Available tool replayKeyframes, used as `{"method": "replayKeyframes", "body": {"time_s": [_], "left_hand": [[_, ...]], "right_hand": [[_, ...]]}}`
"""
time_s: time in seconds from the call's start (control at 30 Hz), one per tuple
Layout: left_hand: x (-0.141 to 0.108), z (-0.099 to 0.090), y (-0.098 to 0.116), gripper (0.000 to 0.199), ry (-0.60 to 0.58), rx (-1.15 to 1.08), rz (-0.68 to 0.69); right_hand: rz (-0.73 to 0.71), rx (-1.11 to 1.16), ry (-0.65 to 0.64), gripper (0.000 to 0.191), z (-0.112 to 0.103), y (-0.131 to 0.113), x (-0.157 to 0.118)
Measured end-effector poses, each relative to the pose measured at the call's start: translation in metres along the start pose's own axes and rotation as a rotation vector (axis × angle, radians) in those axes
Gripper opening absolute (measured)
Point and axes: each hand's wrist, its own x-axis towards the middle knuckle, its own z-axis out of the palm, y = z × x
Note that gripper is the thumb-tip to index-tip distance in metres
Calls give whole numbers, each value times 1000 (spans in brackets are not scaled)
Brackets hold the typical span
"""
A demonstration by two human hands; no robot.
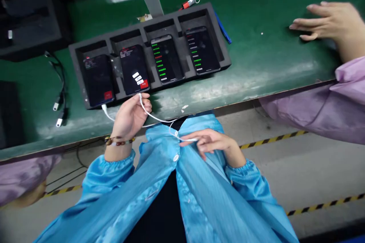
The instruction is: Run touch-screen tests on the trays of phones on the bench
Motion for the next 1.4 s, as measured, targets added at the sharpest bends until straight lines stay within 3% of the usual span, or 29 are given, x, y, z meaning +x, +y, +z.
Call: {"method": "replayKeyframes", "body": {"time_s": [0.07, 0.2, 0.27, 0.37, 0.5, 0.57, 0.63, 0.67, 0.8, 0.87, 0.93, 1.03, 1.13, 1.4], "left_hand": [[0, 0, 0, 28, -2, -4, -8], [1, 0, 1, 28, -25, -21, -28], [0, 0, 1, 28, -31, -34, -34], [0, -1, 0, 29, -39, -65, -22], [-2, 0, -1, 29, -50, -98, -19], [-3, 0, -1, 29, -58, -108, -23], [-3, 0, -1, 31, -64, -116, -30], [-3, -1, -1, 34, -63, -119, -33], [-4, -2, -2, 41, -42, -117, -61], [-5, -3, -2, 42, -34, -112, -81], [-6, -3, -2, 43, -28, -106, -100], [-7, -3, 0, 45, -18, -91, -121], [-9, -2, 2, 48, -1, -77, -139], [-10, -1, 5, 47, 30, -77, -181]], "right_hand": [[1, -132, -190, 71, 17, -21, 39], [-51, -357, -215, 68, 48, -28, 123], [-10, -490, -202, 68, 60, -23, 150], [-23, -752, -139, 63, 73, -26, 157], [-130, -996, -38, 57, 76, -67, 112], [-117, -970, -32, 52, 67, -95, 79], [-126, -812, 85, 47, 46, -118, 51], [-183, -735, 238, 46, 32, -126, 40], [-730, -649, 1241, 40, -48, -135, 21], [-887, -681, 1482, 38, -88, -135, 21], [-939, -699, 1529, 39, -117, -137, 26], [-886, -738, 1456, 47, -138, -143, 34], [-825, -818, 1415, 51, -139, -148, 42], [-755, -903, 1452, 49, -136, -145, 43]]}}
